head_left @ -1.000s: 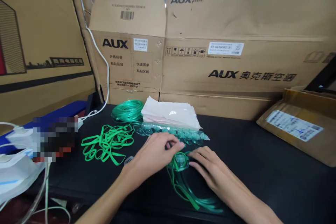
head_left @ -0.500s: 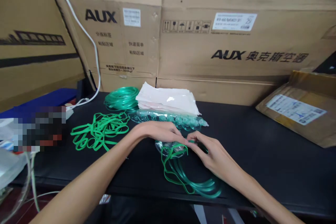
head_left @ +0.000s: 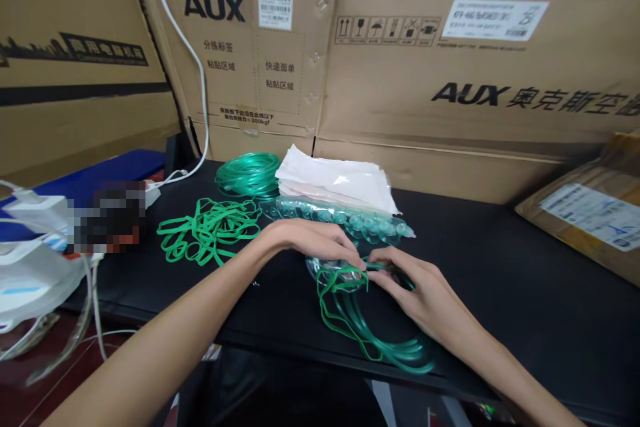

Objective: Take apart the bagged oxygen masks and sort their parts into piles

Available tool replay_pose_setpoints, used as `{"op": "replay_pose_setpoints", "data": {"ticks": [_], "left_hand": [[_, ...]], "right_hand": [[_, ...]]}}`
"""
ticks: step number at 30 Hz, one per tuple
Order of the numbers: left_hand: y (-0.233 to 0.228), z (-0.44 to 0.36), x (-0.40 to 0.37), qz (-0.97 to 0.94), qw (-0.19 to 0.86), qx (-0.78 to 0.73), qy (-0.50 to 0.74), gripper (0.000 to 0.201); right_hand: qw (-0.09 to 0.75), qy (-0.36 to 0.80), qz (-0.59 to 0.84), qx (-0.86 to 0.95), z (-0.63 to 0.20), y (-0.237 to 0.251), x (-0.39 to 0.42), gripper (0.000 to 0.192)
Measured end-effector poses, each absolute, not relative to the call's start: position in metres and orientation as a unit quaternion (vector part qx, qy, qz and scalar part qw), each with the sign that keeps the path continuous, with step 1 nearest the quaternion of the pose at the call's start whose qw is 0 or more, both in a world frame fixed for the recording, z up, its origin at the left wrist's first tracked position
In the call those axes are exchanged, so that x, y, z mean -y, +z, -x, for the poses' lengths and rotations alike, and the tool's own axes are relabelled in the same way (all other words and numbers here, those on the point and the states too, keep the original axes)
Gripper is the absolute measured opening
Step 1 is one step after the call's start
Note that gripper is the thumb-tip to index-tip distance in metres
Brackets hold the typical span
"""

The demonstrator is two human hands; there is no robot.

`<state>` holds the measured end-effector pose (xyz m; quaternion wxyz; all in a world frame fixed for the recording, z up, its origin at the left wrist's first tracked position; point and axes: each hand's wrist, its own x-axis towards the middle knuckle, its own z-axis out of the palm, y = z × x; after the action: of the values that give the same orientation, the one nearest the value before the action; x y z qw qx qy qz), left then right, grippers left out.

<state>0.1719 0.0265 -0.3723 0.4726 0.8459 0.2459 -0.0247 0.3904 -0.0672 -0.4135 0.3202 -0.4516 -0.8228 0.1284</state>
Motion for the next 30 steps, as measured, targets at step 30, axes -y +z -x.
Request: {"op": "replay_pose_setpoints", "data": {"ticks": [30], "left_hand": [[-0.365,-0.166,-0.022,-0.874,0.395,-0.278,-0.058,0.035]], "right_hand": [[0.275,0.140,0.414,0.856,-0.387,-0.418,0.072,0.010]]}}
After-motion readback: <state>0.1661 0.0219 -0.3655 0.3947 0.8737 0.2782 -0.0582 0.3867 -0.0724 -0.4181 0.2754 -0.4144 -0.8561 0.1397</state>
